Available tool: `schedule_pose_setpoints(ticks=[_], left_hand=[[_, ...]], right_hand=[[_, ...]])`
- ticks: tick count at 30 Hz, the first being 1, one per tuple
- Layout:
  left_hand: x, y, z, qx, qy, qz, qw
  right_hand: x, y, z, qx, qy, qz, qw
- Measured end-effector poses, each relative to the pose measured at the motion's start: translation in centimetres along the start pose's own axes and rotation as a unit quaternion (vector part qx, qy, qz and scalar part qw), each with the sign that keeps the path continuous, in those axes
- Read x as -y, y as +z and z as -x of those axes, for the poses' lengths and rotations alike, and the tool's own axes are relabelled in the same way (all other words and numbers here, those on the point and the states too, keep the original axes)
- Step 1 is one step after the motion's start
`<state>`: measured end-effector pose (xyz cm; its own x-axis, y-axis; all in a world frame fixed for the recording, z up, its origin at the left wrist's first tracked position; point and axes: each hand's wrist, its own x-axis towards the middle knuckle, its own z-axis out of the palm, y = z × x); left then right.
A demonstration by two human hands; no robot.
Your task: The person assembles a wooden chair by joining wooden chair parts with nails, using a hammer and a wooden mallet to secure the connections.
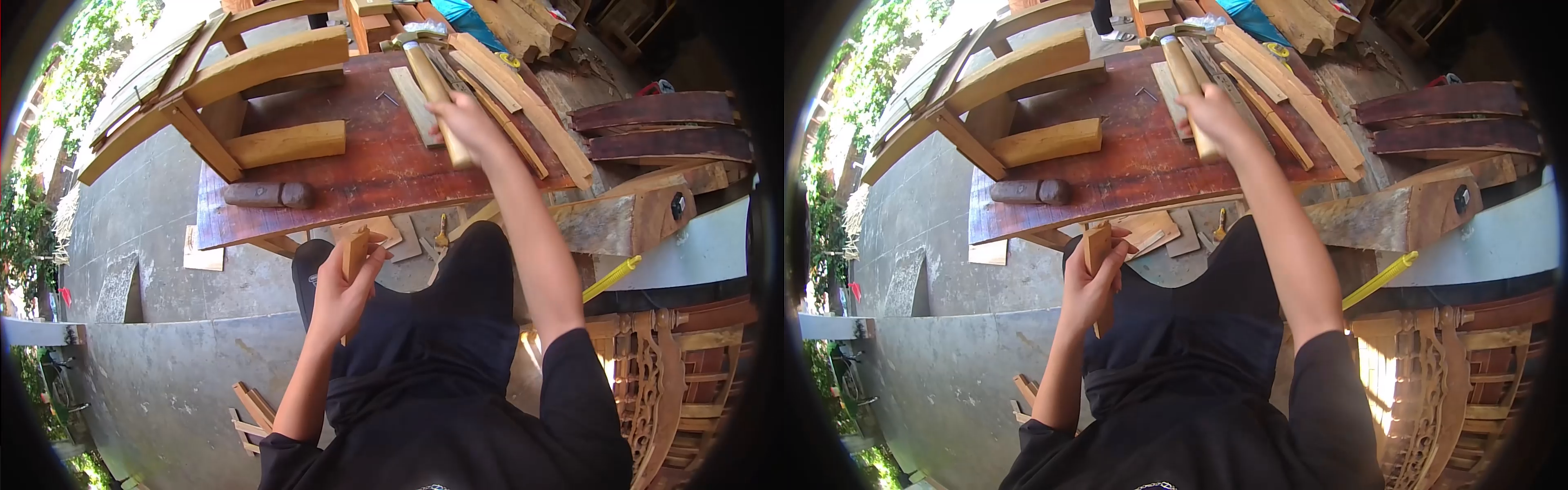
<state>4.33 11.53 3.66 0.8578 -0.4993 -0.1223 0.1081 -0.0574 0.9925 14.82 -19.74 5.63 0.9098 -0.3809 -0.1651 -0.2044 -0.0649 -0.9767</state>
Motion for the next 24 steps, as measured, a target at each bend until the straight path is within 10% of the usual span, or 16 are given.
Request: schedule_pose_setpoints(ticks=[8,14,20,24], left_hand=[[0.8,-1.2,1.3,-0.016,-0.021,0.034,0.999],[0.3,-0.2,-1.0,-0.015,-0.023,0.121,0.992],[-0.6,1.7,-5.5,-0.048,-0.001,0.324,0.945],[-1.0,3.0,-7.7,-0.04,0.023,0.245,0.968]], right_hand=[[0.1,-2.3,-7.4,0.001,-0.02,0.294,0.956],[0.9,-2.6,2.5,-0.063,-0.177,0.463,0.866],[-2.6,1.7,16.8,0.198,-0.05,0.106,0.973],[-5.0,4.3,21.1,0.19,-0.027,0.054,0.98]])
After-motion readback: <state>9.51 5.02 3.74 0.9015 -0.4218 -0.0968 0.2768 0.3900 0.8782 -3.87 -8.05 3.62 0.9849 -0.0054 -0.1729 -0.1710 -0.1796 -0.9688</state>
